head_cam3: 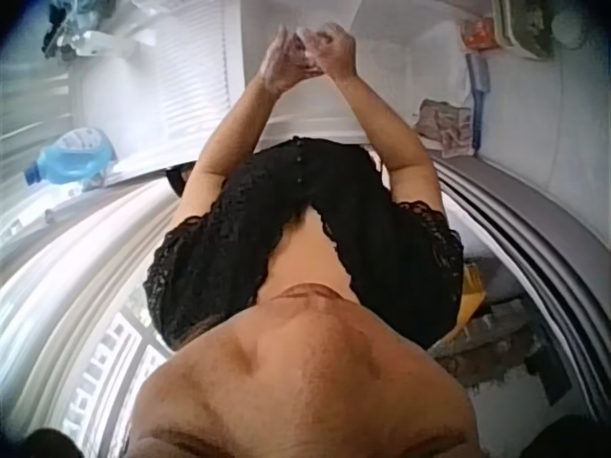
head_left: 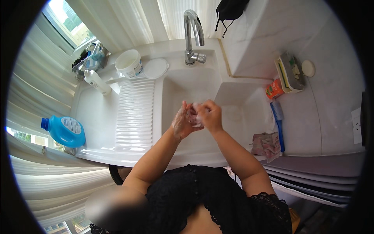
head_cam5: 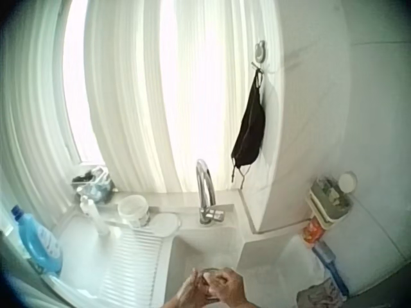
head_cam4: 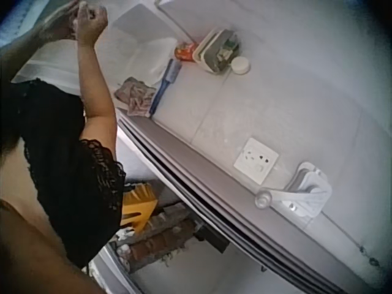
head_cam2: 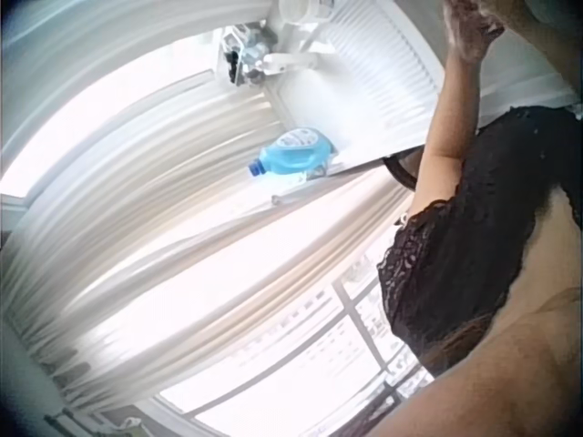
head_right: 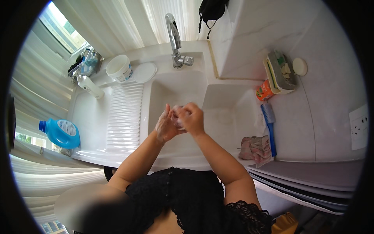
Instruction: The person picks up a pink cloth, walks to the sink, and washes it by hand. They apply a white powder from a container, scrub the cloth, and rinse it under running water.
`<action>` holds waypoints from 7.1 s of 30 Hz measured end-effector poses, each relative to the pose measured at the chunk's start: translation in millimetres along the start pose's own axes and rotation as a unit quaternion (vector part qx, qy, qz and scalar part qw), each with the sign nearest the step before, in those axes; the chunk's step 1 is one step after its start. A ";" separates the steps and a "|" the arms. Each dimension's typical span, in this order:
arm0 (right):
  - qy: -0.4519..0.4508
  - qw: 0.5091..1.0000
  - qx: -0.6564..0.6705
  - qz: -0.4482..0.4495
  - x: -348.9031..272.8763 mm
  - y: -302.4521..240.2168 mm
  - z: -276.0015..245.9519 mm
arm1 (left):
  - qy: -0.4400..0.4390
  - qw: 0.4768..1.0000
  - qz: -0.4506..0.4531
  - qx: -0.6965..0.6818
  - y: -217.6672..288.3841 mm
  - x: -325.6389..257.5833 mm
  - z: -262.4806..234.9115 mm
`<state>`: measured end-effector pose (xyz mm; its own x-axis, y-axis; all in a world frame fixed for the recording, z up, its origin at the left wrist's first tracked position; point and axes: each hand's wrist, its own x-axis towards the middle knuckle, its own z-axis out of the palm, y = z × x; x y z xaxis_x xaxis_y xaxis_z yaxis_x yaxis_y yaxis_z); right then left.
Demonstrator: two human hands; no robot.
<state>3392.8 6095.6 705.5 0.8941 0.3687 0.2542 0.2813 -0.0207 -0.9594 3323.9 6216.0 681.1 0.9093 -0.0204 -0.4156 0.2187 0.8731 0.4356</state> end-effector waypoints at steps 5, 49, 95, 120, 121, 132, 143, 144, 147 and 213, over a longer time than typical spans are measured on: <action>0.056 0.954 -0.189 -0.227 -12.7 -14.4 10.5 | -0.164 0.936 0.170 0.262 -15.8 13.1 -2.5; 0.077 0.960 -0.210 -0.168 -27.6 31.8 43.5 | 0.113 0.989 -0.083 0.044 -18.3 48.3 -36.8; -0.110 0.930 0.151 0.316 16.7 24.2 -25.2 | -0.057 0.987 -0.016 -0.152 41.2 -6.4 25.6; -0.131 0.985 0.089 0.074 57.0 -57.4 -50.2 | 0.142 0.972 -0.074 0.174 26.8 2.6 16.1; -0.161 0.980 0.094 0.072 53.5 -60.7 -42.3 | 0.099 0.983 -0.091 0.124 27.3 -4.4 31.9; -0.104 0.982 -0.132 -0.086 14.8 -18.2 -47.1 | -0.013 0.997 0.072 -0.005 32.2 3.9 14.7; -0.207 0.974 -0.091 -0.013 -12.2 16.6 -32.5 | -0.086 0.966 0.092 -0.224 61.0 -8.3 52.3; -0.208 0.977 -0.045 -0.035 -11.7 9.9 -21.5 | -0.087 0.965 0.082 -0.233 58.5 -8.8 56.6; -0.149 0.952 0.157 0.215 1.4 -0.7 -26.7 | -0.055 0.972 0.064 -0.219 59.4 -12.9 58.0; 0.098 0.968 -0.220 -0.067 0.2 57.9 15.4 | 0.154 0.987 0.003 0.047 -20.4 27.3 19.1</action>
<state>3403.9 6108.8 648.2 0.8762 0.2136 0.4321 0.4819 -0.3956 -0.7818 3351.1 6188.2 676.1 0.7628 0.1459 -0.6299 0.2597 0.8231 0.5050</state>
